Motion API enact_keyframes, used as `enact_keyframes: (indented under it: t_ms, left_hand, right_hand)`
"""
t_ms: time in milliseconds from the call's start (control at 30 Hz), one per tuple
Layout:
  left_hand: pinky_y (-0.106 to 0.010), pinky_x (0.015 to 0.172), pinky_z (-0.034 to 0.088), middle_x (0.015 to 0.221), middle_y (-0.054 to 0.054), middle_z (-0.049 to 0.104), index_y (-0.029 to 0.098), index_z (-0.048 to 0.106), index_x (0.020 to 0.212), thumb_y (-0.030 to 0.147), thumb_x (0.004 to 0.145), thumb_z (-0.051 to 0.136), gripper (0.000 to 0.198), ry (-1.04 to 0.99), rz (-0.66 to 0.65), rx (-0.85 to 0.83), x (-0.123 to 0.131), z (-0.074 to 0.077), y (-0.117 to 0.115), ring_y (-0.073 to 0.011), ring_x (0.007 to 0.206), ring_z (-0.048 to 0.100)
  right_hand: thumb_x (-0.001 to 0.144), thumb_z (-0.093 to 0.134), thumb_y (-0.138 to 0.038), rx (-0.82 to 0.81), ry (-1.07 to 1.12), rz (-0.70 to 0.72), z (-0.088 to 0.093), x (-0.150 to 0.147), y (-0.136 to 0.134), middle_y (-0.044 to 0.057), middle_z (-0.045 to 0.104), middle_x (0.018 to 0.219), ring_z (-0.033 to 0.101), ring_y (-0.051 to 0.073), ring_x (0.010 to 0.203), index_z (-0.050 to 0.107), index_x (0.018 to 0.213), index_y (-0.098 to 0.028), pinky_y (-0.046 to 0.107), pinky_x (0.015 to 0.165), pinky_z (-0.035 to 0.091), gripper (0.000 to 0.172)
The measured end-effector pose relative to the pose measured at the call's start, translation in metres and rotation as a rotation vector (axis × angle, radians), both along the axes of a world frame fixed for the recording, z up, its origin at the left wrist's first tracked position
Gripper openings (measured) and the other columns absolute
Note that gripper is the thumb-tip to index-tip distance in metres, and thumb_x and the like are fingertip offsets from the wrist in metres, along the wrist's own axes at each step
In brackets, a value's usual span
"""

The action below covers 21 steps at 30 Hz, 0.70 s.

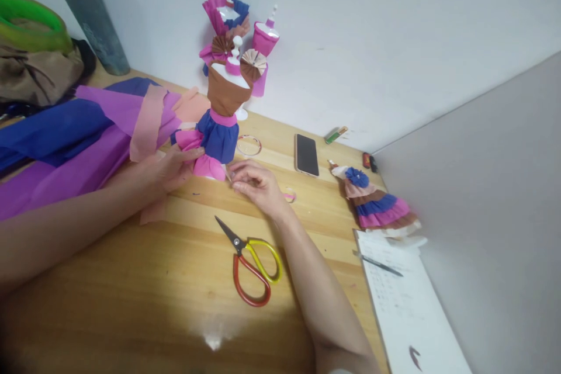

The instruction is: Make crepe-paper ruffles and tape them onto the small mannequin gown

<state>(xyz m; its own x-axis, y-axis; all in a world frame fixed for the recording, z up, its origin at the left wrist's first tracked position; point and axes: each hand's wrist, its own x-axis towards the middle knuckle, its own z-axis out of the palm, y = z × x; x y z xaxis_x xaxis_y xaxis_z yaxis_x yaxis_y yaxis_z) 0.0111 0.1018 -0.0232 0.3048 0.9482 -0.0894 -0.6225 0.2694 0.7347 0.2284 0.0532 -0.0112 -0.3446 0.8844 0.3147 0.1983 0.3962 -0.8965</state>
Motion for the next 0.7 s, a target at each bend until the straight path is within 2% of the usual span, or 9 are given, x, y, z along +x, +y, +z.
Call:
enact_keyframes:
  t_ms: [167,367,533,700]
  left_hand:
    - [-0.033,0.081,0.054,0.067,0.0,0.067,0.016,0.067,0.077,0.016,0.059,0.088,0.028,-0.035,-0.012,0.016,0.0045,0.0023,-0.0016,-0.0221,0.088,0.07]
    - [-0.028,0.073,0.054,0.064,0.003,0.065,0.015,0.066,0.074,0.011,0.059,0.087,0.026,-0.051,-0.013,0.021,0.0066,0.0046,-0.0039,-0.0133,0.067,0.065]
    - [-0.026,0.072,0.054,0.067,0.004,0.066,0.016,0.065,0.074,0.012,0.058,0.088,0.028,-0.044,0.012,0.017,0.0043,0.0041,-0.0028,-0.0108,0.064,0.062]
    - [-0.027,0.075,0.054,0.065,0.005,0.062,0.016,0.062,0.069,0.009,0.056,0.088,0.03,-0.015,0.011,0.036,0.0008,0.0036,-0.0003,-0.011,0.065,0.061]
  right_hand:
    - [0.082,0.076,-0.043,-0.112,0.157,0.061,-0.0051,0.0036,0.0004,0.009,0.067,0.107,0.063,0.02,0.09,0.071,0.079,-0.022,0.031,0.066,0.055,0.023]
    - [0.082,0.075,-0.046,-0.21,0.263,0.177,-0.0072,0.0056,0.0003,0.009,0.064,0.115,0.065,0.017,0.083,0.071,0.087,-0.02,0.032,0.07,0.056,0.026]
    - [0.082,0.065,-0.064,-0.237,0.204,0.212,-0.0067,0.0072,-0.0006,0.012,0.064,0.117,0.065,0.021,0.087,0.071,0.097,-0.019,0.035,0.073,0.055,0.048]
    - [0.087,0.058,-0.066,-0.169,-0.075,0.115,0.001,0.0052,-0.0041,0.008,0.066,0.105,0.065,0.019,0.081,0.066,0.109,-0.02,0.036,0.077,0.052,0.052]
